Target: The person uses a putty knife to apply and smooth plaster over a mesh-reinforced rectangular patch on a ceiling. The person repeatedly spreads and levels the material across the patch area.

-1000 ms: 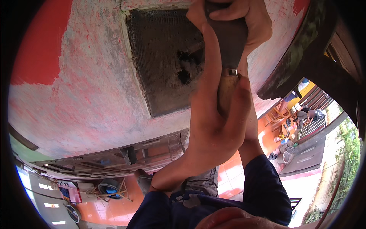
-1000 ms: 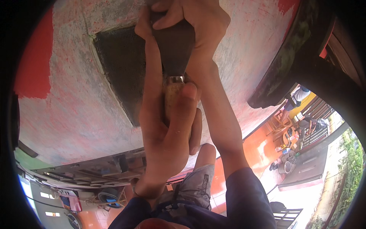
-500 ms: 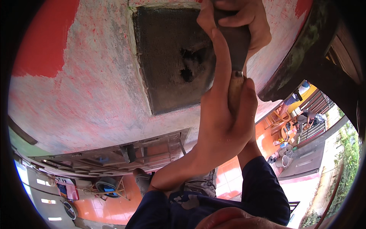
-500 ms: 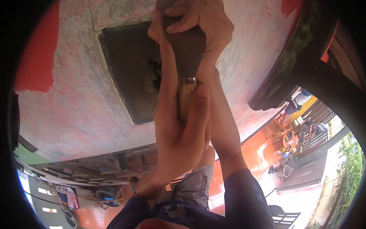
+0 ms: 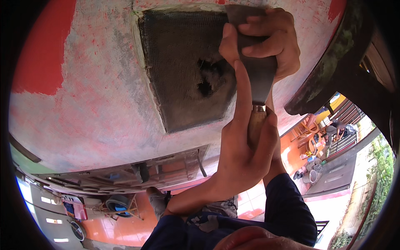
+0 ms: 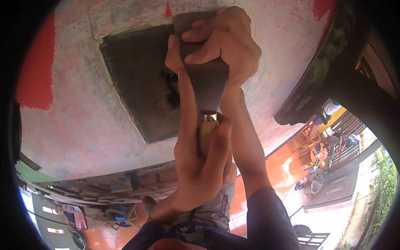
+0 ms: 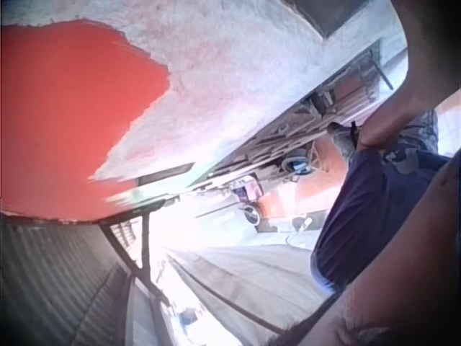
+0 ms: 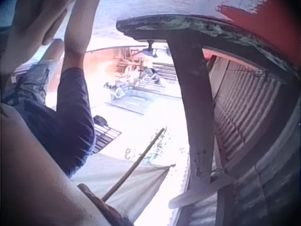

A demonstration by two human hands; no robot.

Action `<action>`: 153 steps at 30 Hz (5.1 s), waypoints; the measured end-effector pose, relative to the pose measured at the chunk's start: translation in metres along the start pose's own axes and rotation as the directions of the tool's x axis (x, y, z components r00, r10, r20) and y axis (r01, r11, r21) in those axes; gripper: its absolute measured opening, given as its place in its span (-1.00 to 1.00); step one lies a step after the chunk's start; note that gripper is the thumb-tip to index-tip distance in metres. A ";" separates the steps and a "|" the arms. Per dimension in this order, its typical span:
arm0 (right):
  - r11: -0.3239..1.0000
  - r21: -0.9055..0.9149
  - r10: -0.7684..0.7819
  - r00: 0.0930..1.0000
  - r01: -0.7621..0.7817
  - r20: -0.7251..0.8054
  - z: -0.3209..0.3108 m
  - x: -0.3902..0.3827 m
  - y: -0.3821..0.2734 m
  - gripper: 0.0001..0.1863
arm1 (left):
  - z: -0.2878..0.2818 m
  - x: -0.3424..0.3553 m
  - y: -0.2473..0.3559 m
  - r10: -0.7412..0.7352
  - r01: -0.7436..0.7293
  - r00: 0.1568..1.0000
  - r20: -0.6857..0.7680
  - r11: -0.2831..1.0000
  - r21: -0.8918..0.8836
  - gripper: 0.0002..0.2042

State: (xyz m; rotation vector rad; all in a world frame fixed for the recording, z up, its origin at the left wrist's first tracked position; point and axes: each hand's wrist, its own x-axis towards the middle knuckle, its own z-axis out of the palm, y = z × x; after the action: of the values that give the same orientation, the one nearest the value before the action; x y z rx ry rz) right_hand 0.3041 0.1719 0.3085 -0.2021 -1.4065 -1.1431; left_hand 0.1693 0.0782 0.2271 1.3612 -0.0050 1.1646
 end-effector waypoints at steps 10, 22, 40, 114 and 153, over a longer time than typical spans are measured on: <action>1.000 0.003 -0.024 0.999 0.024 0.023 0.000 -0.004 0.011 -0.57 | -0.009 0.000 -0.005 0.008 -0.008 1.000 0.028 1.000 0.007 -0.22; 1.000 0.006 -0.012 1.000 0.012 0.027 -0.001 0.003 0.010 -0.57 | 0.006 0.026 0.030 0.096 -0.102 0.993 -0.075 0.992 -0.076 -0.24; 0.999 0.013 -0.042 0.998 0.042 0.040 0.000 -0.001 0.011 -0.56 | -0.004 0.004 0.000 0.050 -0.050 0.999 0.007 0.999 0.004 -0.27; 0.985 0.021 -0.171 0.974 0.170 0.148 -0.008 -0.002 0.018 -0.55 | -0.020 -0.001 0.018 -0.010 0.006 0.997 0.080 0.998 0.055 -0.25; 0.996 -0.078 0.039 0.996 -0.045 -0.083 0.020 -0.006 -0.015 -0.58 | -0.028 -0.001 0.024 0.038 -0.046 0.998 0.050 0.985 0.165 -0.32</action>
State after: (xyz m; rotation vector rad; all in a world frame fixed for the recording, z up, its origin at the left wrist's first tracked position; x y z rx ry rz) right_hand 0.2816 0.1815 0.3002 -0.2377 -1.2803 -1.1608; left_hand 0.1368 0.0932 0.2358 1.5414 0.0308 1.1896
